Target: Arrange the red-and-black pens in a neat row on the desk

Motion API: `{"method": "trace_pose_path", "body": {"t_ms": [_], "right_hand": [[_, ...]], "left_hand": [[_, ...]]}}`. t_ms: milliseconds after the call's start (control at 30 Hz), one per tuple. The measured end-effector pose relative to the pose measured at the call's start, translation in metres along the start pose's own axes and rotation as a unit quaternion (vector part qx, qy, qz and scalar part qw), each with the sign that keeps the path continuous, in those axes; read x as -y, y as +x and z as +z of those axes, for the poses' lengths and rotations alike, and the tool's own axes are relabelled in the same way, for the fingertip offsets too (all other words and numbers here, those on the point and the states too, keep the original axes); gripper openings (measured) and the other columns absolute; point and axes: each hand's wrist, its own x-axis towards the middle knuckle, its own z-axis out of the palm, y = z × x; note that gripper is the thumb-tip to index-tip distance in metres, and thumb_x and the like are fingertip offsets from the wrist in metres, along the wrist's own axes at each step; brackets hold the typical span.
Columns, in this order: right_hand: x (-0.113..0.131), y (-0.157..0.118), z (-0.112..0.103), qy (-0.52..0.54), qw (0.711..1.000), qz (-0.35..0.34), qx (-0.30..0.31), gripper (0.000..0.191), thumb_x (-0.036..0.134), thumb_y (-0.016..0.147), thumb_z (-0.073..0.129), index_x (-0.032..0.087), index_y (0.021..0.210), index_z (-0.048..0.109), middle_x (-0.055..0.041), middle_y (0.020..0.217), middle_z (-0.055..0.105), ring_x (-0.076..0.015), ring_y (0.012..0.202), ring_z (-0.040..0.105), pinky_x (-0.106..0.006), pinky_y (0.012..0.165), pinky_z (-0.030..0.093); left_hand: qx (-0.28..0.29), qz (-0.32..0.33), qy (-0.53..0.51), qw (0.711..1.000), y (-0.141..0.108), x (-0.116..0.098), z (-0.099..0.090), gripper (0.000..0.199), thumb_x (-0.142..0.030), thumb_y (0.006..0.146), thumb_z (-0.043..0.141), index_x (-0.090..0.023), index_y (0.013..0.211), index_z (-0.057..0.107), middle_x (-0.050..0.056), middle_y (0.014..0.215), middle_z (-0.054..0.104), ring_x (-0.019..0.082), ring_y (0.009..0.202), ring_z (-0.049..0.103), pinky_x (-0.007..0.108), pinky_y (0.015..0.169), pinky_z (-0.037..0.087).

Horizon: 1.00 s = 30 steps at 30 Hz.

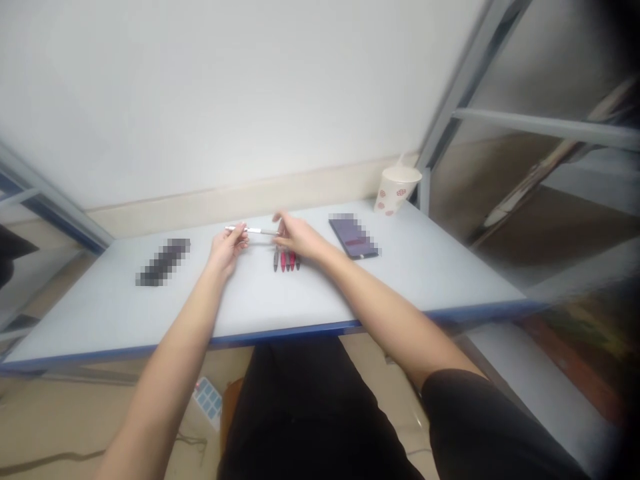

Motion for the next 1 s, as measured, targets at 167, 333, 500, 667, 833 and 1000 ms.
{"method": "trace_pose_path", "body": {"t_ms": [167, 333, 500, 667, 833, 1000], "right_hand": [[0.006, -0.002, 0.001, -0.029, 0.999, 0.01, 0.024, 0.025, 0.035, 0.107, 0.049, 0.017, 0.096, 0.062, -0.0013, 0.071, 0.063, -0.0123, 0.058, 0.052, -0.026, 0.064, 0.037], [0.007, -0.003, 0.005, -0.038, 0.999, -0.005, 0.025, 0.013, 0.03, 0.1, 0.064, 0.018, 0.104, 0.061, 0.0028, 0.071, 0.061, -0.0122, 0.061, 0.052, -0.024, 0.066, 0.034], [0.009, -0.003, 0.007, -0.045, 0.999, 0.003, 0.027, 0.025, 0.033, 0.106, 0.053, 0.018, 0.087, 0.06, 0.0039, 0.061, 0.052, -0.0104, 0.053, 0.046, -0.024, 0.063, 0.032], [0.02, -0.005, 0.012, 0.019, 0.997, 0.055, 0.048, 0.031, 0.032, 0.109, 0.044, 0.017, 0.091, 0.063, 0.0033, 0.057, 0.053, -0.0103, 0.048, 0.051, -0.023, 0.059, 0.034], [0.027, -0.006, 0.02, 0.023, 0.997, 0.07, 0.005, 0.035, 0.035, 0.11, 0.04, 0.016, 0.097, 0.065, 0.0008, 0.062, 0.059, -0.0121, 0.051, 0.056, -0.024, 0.063, 0.037], [0.025, -0.005, 0.032, -0.055, 0.996, 0.054, 0.037, 0.024, 0.04, 0.105, 0.056, 0.017, 0.099, 0.063, -0.001, 0.07, 0.066, -0.0153, 0.066, 0.06, -0.025, 0.074, 0.037]], "left_hand": [[-0.002, -0.001, -0.009, 1.0, -0.001, -0.001, 0.001, 0.032, -0.034, 0.076, 0.09, -0.011, 0.085, 0.069, -0.002, 0.065, 0.061, 0.007, 0.057, 0.057, 0.017, 0.054, 0.045], [0.003, 0.01, 0.003, 1.0, -0.001, 0.0, 0.002, 0.027, -0.033, 0.083, 0.085, -0.012, 0.085, 0.068, -0.002, 0.066, 0.061, 0.007, 0.059, 0.058, 0.019, 0.059, 0.047], [0.03, 0.06, 0.04, 0.997, 0.003, 0.002, 0.001, 0.03, -0.037, 0.086, 0.083, -0.015, 0.08, 0.064, -0.003, 0.06, 0.056, 0.008, 0.057, 0.052, 0.021, 0.059, 0.042], [0.017, 0.11, 0.079, 0.991, 0.005, 0.003, -0.002, 0.036, -0.047, 0.089, 0.078, -0.016, 0.08, 0.063, -0.003, 0.056, 0.054, 0.009, 0.054, 0.051, 0.023, 0.057, 0.04], [0.017, 0.114, 0.087, 0.989, 0.0, 0.011, 0.007, 0.046, -0.056, 0.086, 0.078, -0.017, 0.102, 0.06, 0.005, 0.078, 0.072, 0.014, 0.064, 0.066, 0.024, 0.055, 0.045], [0.011, 0.078, 0.063, 0.995, -0.003, 0.019, 0.015, 0.08, -0.044, 0.078, 0.088, -0.019, 0.139, 0.042, 0.001, 0.08, 0.074, 0.014, 0.058, 0.065, 0.024, 0.055, 0.045]]}}
